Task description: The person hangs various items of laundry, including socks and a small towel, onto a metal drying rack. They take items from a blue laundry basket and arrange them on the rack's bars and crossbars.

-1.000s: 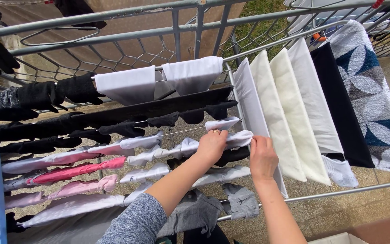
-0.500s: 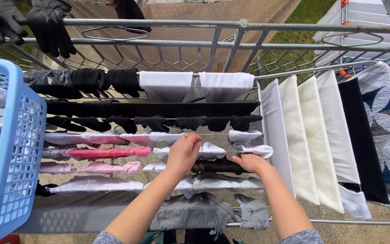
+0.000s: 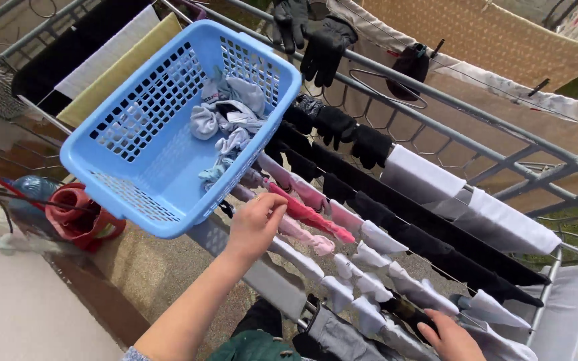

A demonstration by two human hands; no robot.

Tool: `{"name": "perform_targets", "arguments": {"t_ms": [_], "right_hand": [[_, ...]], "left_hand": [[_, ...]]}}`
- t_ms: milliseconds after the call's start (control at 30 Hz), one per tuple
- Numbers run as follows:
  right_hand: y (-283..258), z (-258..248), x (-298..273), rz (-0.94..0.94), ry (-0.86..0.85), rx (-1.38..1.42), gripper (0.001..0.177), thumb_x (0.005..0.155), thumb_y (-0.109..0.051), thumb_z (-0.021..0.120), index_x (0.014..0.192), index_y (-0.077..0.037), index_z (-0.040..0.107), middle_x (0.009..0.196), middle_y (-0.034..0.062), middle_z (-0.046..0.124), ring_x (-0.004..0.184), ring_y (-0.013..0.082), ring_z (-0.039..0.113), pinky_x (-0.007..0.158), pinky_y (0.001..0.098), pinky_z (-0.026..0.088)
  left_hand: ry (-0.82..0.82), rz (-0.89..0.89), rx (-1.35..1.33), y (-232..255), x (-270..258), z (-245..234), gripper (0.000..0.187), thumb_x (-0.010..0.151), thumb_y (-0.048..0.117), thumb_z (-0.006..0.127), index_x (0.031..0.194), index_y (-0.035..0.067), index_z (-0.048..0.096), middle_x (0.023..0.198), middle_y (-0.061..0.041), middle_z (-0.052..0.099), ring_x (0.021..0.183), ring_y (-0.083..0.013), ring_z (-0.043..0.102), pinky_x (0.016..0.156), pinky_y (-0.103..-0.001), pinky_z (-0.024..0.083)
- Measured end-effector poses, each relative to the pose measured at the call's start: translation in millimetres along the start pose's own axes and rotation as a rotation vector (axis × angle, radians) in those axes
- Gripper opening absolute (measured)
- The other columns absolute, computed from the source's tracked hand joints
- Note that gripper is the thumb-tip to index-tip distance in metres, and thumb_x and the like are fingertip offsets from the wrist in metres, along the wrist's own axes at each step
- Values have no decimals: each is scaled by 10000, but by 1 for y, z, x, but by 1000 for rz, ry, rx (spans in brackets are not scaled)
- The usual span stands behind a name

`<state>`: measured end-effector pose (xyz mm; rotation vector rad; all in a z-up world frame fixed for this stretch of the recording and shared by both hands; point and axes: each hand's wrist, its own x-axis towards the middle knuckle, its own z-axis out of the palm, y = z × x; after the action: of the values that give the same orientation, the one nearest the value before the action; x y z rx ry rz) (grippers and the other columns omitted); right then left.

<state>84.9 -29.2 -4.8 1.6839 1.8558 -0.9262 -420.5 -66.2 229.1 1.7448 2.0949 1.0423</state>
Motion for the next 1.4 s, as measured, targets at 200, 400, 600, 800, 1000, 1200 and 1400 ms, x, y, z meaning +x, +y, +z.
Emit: {"name": "perform_targets", "arguments": {"t_ms": [200,400,600,800,1000,1200,1400], "right_hand": [[-77,-34,8,-140,6,-167,674,921,-629,557,1512,-338,418,1499,-77,582,1377,117,604,1136,296,513],[-124,-64,8,-189,38,-213,659,937,-614,524,1520,-335,398,1531,-89,542,1371,111,609,1118,325,547],[-151,-59,26,-235,-7,-263,707,931,-657,508,1529,-304,372,1509,-48,560,1386,130,590,1153,324,505],[-177,-33,18,-122,19,-192,712,882,-666,588,1510,-409,376,1450,-63,621,1325,154,669,1135,321,530],[-240,-48,-13,-53,-28,-174,667,932,-627,550,1524,-374,375,1556,-82,503,1409,117,573,1167,312,504],[-294,-72,-57,-65,61,-107,579,947,-549,542,1489,-366,450,1511,-152,565,1367,81,603,1092,326,548],[-353,-117,-98,-317,217,98,392,932,-441,605,1308,-332,628,1391,-206,685,1133,72,741,951,281,556]], "left_hand": [[136,-174,222,-79,47,-87,136,963,255,621,1010,216,743,909,12,736,833,-211,681,603,-425,481],[113,-261,320,-179,131,-112,111,899,199,615,880,210,724,879,-15,732,799,-270,679,619,-470,488],[-137,-339,424,-255,207,-85,189,876,72,536,871,201,675,854,-22,688,790,-276,633,580,-455,485],[-550,-223,537,-287,232,-26,290,768,395,782,671,141,681,687,-47,677,755,-314,680,530,-436,496],[-816,-216,636,-281,220,2,186,821,146,679,1006,154,692,983,-27,712,963,-271,682,714,-407,580],[-848,-320,60,-236,244,-87,318,875,285,690,699,180,447,683,22,424,573,-127,324,534,-335,247],[-602,-554,-594,-163,221,-156,266,822,193,570,689,123,350,872,-28,306,791,-204,619,734,-292,480]]}}
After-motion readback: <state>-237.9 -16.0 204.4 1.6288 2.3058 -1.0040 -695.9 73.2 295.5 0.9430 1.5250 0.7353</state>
